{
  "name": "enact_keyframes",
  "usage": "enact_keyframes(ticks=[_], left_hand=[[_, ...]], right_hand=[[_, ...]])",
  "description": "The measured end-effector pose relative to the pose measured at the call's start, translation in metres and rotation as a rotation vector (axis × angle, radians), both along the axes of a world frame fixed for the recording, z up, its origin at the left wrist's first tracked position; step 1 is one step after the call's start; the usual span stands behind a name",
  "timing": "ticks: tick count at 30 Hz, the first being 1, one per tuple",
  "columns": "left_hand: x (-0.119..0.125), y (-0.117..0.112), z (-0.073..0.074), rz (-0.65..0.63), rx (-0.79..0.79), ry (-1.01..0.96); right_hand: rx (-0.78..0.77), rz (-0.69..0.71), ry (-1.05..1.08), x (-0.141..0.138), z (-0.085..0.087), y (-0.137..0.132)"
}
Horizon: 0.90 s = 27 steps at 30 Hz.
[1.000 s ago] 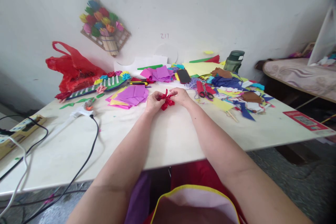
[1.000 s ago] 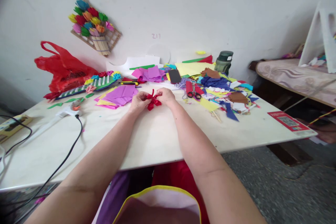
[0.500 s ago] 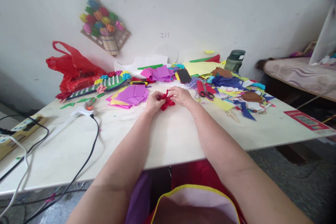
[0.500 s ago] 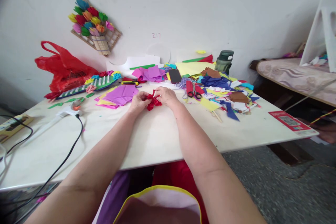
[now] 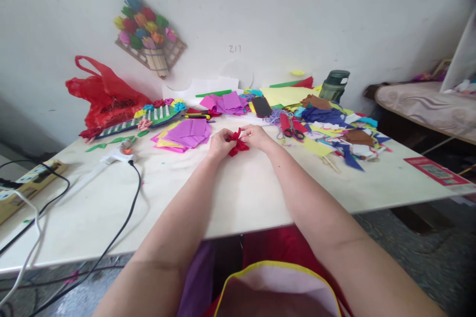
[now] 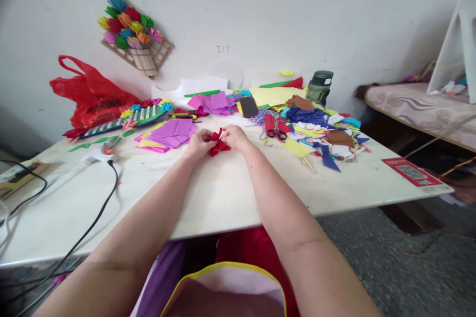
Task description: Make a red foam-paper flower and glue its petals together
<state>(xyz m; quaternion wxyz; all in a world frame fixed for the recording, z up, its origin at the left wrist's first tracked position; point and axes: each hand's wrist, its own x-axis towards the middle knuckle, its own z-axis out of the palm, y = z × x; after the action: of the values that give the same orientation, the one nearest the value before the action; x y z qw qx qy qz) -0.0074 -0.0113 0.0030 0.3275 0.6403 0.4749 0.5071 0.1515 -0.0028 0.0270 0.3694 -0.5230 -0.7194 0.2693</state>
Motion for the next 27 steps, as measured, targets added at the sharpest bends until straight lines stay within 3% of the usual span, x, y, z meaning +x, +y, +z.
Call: enact_keyframes(ticks=[5, 12, 17, 27], left_hand=[[0.001, -0.003, 0.001, 0.055, 0.052, 0.101], [0.002, -0.002, 0.002, 0.060, -0.004, -0.082], [0.001, -0.002, 0.000, 0.011, -0.003, -0.119], [0.004, -0.004, 0.004, 0.050, 0.004, -0.057]], right_hand=[[-0.120, -0.074, 0.177, -0.003, 0.004, -0.008], [-0.176, -0.057, 0.215, -0.001, 0.011, -0.010], [-0.161, -0.070, 0.204, 0.001, 0.009, -0.008], [-0.112, -0.081, 0.218, -0.004, 0.010, -0.011]])
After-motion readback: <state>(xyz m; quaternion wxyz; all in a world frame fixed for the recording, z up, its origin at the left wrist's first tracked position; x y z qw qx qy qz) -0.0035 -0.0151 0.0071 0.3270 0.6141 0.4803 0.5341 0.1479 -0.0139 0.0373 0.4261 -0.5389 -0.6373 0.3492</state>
